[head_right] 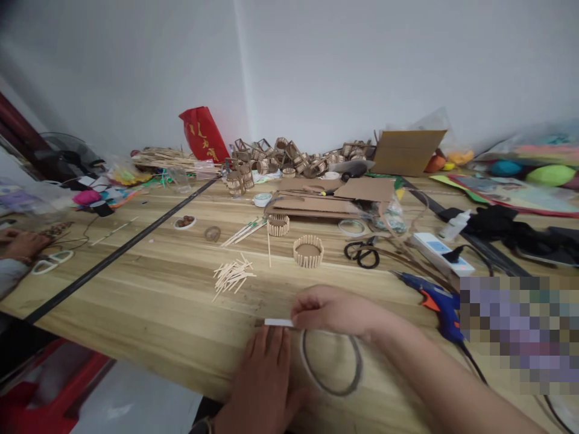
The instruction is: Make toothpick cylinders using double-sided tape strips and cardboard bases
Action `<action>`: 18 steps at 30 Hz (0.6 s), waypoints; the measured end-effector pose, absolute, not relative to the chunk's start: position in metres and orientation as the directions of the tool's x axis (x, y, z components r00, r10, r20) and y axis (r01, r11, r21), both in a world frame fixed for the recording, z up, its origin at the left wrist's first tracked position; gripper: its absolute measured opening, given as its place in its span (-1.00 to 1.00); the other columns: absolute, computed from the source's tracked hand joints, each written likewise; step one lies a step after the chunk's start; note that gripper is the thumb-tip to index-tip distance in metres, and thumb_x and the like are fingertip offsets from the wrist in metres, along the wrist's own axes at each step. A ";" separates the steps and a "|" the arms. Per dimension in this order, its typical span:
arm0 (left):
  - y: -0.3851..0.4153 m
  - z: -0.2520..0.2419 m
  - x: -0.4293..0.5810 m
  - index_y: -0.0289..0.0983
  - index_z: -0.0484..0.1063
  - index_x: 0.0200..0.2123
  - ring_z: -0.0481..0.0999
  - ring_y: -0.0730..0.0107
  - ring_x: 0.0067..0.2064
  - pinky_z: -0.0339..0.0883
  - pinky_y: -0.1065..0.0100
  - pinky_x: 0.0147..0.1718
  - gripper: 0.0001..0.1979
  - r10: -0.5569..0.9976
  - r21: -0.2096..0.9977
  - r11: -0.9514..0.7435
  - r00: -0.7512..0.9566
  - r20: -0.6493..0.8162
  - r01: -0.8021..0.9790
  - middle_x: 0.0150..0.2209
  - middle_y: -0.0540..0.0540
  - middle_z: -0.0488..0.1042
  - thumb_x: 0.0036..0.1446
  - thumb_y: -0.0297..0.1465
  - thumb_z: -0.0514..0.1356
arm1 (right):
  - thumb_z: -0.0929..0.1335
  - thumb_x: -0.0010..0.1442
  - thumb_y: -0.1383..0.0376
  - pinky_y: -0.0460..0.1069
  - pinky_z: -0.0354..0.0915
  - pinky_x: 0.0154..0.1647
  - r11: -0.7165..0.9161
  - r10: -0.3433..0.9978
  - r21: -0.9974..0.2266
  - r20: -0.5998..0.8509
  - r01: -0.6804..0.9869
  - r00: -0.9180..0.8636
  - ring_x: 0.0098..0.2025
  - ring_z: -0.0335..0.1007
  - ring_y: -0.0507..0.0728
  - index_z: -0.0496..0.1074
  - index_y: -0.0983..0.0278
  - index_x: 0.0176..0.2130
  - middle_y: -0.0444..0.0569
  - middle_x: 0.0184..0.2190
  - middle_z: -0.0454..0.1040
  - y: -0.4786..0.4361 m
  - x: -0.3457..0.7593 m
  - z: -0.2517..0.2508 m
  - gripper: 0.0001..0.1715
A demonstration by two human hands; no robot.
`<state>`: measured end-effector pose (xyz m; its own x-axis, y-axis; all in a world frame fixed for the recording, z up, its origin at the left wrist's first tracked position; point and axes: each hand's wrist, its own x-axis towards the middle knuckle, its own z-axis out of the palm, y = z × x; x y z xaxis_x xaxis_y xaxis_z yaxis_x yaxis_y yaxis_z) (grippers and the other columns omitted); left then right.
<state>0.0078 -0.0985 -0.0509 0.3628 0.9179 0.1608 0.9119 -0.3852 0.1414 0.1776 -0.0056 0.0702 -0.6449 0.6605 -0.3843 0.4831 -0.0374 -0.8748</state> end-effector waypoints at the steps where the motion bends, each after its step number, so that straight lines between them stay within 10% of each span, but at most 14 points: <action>1: -0.101 -0.053 0.008 -0.42 0.27 0.22 0.33 -0.25 0.17 0.30 -0.11 0.06 -0.20 0.918 0.160 -0.385 0.359 0.171 0.909 0.21 -0.38 0.30 0.10 0.07 0.12 | 0.37 -0.03 0.12 -0.11 0.03 -0.48 -0.116 0.612 -0.880 -0.429 0.462 -0.664 -0.49 0.09 -0.02 0.37 0.29 -0.45 -0.21 -0.55 0.25 -0.002 0.171 0.056 -0.73; 18: -0.118 -0.082 -0.020 -0.40 0.22 0.24 0.32 -0.19 0.18 0.32 -0.01 -0.01 -0.30 0.849 -0.003 -0.437 0.414 0.329 0.899 0.25 -0.38 0.24 0.20 -0.01 0.04 | 0.31 -0.04 0.21 -0.12 -0.03 -0.55 -0.039 0.629 -0.791 -0.495 0.611 -0.600 -0.55 0.03 -0.04 0.42 0.31 -0.47 -0.25 -0.63 0.19 0.020 0.139 0.004 -0.80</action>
<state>-0.0205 -0.1181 -0.0824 0.4137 0.8488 0.3293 0.8994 -0.4370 -0.0034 0.1392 0.0197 0.0041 -0.5998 0.6286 -0.4951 0.6112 -0.0395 -0.7905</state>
